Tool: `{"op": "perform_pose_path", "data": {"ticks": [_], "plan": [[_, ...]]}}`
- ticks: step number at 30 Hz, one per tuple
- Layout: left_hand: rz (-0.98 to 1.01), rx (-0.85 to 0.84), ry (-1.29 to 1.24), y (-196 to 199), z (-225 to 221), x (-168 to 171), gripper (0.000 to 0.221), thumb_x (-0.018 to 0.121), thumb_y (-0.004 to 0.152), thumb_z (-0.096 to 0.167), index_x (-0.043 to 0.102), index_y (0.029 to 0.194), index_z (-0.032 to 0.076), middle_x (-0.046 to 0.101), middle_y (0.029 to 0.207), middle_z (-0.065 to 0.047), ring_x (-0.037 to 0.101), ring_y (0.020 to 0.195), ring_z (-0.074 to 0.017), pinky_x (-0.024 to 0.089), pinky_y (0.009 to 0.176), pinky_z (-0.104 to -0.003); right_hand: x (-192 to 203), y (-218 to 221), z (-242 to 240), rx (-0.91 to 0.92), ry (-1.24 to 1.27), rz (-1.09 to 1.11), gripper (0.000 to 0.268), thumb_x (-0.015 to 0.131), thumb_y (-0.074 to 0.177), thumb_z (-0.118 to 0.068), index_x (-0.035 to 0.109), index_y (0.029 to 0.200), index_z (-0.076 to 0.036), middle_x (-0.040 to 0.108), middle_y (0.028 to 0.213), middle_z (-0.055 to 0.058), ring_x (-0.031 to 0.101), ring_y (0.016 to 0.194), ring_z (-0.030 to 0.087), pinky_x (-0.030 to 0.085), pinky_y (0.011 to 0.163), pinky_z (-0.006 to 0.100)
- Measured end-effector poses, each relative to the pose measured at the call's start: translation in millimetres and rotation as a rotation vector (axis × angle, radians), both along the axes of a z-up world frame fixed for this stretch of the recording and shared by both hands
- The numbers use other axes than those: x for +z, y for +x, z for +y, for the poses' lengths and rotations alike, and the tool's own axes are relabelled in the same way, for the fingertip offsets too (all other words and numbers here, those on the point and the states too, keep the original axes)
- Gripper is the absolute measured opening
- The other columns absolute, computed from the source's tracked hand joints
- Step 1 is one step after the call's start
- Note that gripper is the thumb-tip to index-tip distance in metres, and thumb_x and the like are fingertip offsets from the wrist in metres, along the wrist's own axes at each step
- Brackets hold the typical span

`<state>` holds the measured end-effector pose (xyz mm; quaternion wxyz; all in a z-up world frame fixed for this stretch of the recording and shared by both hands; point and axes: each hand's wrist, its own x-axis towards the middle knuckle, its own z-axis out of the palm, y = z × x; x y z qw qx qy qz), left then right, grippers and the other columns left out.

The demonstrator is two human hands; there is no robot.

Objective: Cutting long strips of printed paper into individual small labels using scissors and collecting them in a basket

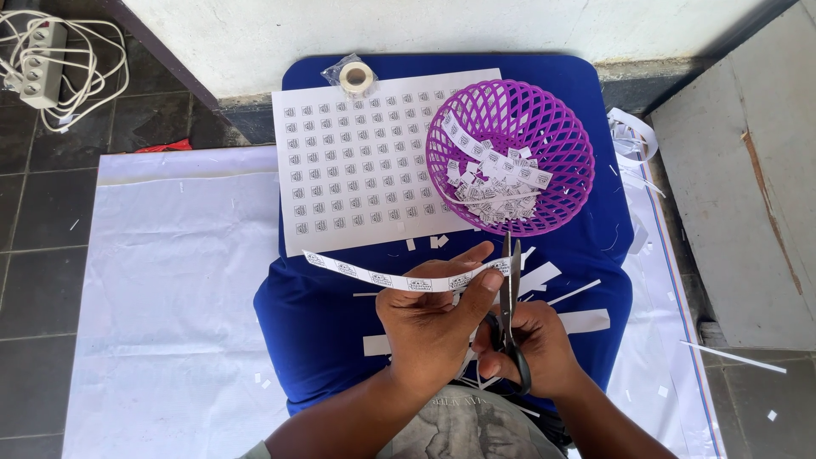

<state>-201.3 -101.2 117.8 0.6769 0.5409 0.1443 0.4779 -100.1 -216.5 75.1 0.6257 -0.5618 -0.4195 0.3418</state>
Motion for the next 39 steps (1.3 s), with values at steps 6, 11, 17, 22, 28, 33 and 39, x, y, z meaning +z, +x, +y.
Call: {"op": "perform_pose_path", "data": {"ticks": [6, 11, 17, 22, 28, 33, 39], "plan": [[-0.029, -0.044, -0.071, -0.6, -2.2, 0.4, 0.021, 0.078, 0.088, -0.007, 0.071, 0.104, 0.003, 0.078, 0.1, -0.017, 0.076, 0.113, -0.0292, 0.063, 0.093, -0.031, -1.0, -0.2, 0.1, 0.004, 0.012, 0.001, 0.049, 0.086, 0.067, -0.056, 0.071, 0.067, -0.009, 0.066, 0.053, 0.0, 0.048, 0.039, 0.009, 0.037, 0.043, 0.025], [-0.062, -0.047, -0.092, 0.1, -3.5, 0.1, 0.02, 0.078, 0.088, -0.007, 0.072, 0.105, 0.002, 0.078, 0.105, -0.019, 0.076, 0.108, -0.026, 0.063, 0.092, -0.03, -3.4, -0.7, -0.9, 0.001, 0.02, 0.007, 0.049, 0.086, 0.067, -0.055, 0.071, 0.068, -0.009, 0.066, 0.053, 0.0, 0.049, 0.04, 0.009, 0.037, 0.042, 0.025], [-0.096, -0.064, -0.089, 0.5, -3.9, -1.7, 0.021, 0.077, 0.089, -0.009, 0.069, 0.106, 0.001, 0.076, 0.105, -0.018, 0.075, 0.11, -0.026, 0.063, 0.089, -0.027, -6.8, -0.8, -2.8, -0.015, -0.01, 0.032, 0.044, 0.089, 0.065, -0.048, 0.069, 0.064, -0.009, 0.066, 0.053, 0.001, 0.048, 0.04, 0.009, 0.037, 0.041, 0.025], [-0.103, -0.154, -0.091, -0.5, 4.6, 3.2, 0.024, 0.075, 0.091, -0.009, 0.069, 0.11, 0.004, 0.073, 0.105, -0.01, 0.074, 0.106, -0.0197, 0.06, 0.097, -0.029, -11.1, 5.4, -7.4, -0.044, -0.02, -0.003, 0.044, 0.089, 0.066, -0.047, 0.074, 0.069, -0.006, 0.064, 0.052, 0.0, 0.048, 0.042, 0.01, 0.039, 0.045, 0.026], [0.015, -0.213, -0.082, -4.8, 14.0, 11.5, 0.016, 0.063, 0.102, 0.002, 0.06, 0.118, -0.003, 0.067, 0.105, -0.013, 0.075, 0.102, -0.0255, 0.061, 0.091, -0.033, -13.0, 19.9, -16.1, -0.138, -0.015, -0.032, 0.039, 0.086, 0.071, -0.044, 0.076, 0.077, -0.006, 0.063, 0.054, -0.001, 0.048, 0.044, 0.008, 0.039, 0.046, 0.024], [0.071, -0.206, -0.051, 1.3, 16.3, 17.0, 0.016, 0.065, 0.1, 0.009, 0.068, 0.11, -0.004, 0.075, 0.093, -0.019, 0.077, 0.097, -0.0325, 0.058, 0.096, -0.048, -4.9, 36.1, -17.7, -0.216, 0.118, -0.068, 0.027, 0.087, 0.077, -0.019, 0.072, 0.069, 0.001, 0.062, 0.05, 0.009, 0.052, 0.048, 0.01, 0.044, 0.046, 0.023], [0.2, -0.296, 0.057, -5.3, 20.0, 12.6, 0.032, 0.073, 0.09, -0.001, 0.061, 0.119, -0.006, 0.073, 0.082, -0.017, 0.077, 0.087, -0.0236, 0.057, 0.096, -0.05, 10.9, 46.0, -17.6, -0.273, 0.135, -0.143, 0.023, 0.084, 0.08, -0.017, 0.072, 0.071, 0.001, 0.064, 0.053, 0.01, 0.055, 0.048, 0.012, 0.045, 0.048, 0.022]]}}
